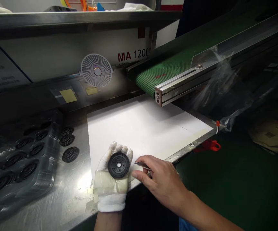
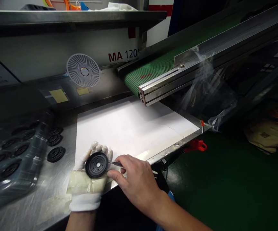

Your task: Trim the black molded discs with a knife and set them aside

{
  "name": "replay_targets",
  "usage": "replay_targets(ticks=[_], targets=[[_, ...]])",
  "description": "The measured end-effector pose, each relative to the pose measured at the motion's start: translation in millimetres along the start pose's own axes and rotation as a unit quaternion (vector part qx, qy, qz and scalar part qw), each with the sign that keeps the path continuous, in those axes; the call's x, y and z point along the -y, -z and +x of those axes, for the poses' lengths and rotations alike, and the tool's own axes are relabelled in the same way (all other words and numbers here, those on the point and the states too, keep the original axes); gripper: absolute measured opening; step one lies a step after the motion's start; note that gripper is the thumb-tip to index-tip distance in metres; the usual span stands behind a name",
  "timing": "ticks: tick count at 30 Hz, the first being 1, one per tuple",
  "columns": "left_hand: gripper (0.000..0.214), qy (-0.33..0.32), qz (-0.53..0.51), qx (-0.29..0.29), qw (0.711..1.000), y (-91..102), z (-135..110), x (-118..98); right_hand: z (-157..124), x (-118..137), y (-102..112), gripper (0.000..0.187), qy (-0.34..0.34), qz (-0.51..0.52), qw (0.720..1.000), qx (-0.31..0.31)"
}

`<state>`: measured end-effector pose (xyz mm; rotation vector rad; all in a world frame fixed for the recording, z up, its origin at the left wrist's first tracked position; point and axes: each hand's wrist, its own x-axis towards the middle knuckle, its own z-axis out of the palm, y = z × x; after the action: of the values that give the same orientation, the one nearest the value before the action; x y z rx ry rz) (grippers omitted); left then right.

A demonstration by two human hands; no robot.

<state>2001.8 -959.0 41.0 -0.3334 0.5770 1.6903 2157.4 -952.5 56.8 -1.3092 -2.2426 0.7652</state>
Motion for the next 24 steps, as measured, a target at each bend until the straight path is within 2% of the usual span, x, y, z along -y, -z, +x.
replay_targets(ticks=[2, 5, 7, 10, 12, 14, 16, 19, 21, 24], targets=[[0.026, 0.004, 0.001, -0.001, 1.000, 1.1, 0.0, -0.4, 4.0, 1.9, -6.2, 0.023, -0.016, 0.033, 0.999, 0.013], [0.028, 0.028, -0.015, 0.005, 0.999, 1.6, -0.2, -1.1, 8.5, 1.3, -11.8, 0.007, -0.007, 0.081, 0.997, 0.003], [0.029, 0.038, -0.027, 0.009, 0.999, 1.0, -1.0, -1.5, 11.0, -1.6, -9.3, 0.017, -0.007, 0.130, 0.989, -0.063], [0.029, 0.035, -0.035, 0.024, 0.998, 0.7, -3.0, -1.8, 15.2, -12.0, 7.0, 0.025, -0.055, 0.183, 0.964, -0.186], [0.031, 0.037, -0.033, 0.045, 0.998, 2.4, -4.4, -1.9, 18.6, -24.0, 23.4, 0.030, -0.094, 0.180, 0.946, -0.254], [0.040, 0.036, -0.019, 0.076, 0.996, 5.4, -5.6, -1.8, 21.7, -38.5, 38.9, 0.032, -0.122, 0.148, 0.939, -0.284], [0.057, 0.027, 0.009, 0.111, 0.993, 8.4, -6.4, -1.0, 23.0, -51.2, 48.9, 0.028, -0.149, 0.082, 0.951, -0.260], [0.076, 0.010, 0.059, 0.126, 0.990, 9.4, -7.3, 2.0, 18.2, -56.1, 48.3, 0.032, -0.146, 0.017, 0.976, -0.159], [0.067, -0.008, 0.098, 0.102, 0.990, 7.6, -8.5, 5.9, 11.5, -47.1, 39.5, 0.022, -0.079, 0.045, 0.992, -0.086], [0.043, -0.036, 0.192, 0.047, 0.980, 6.1, -11.8, 12.8, 3.4, -24.4, 24.5, 0.020, 0.030, 0.121, 0.992, -0.009]])
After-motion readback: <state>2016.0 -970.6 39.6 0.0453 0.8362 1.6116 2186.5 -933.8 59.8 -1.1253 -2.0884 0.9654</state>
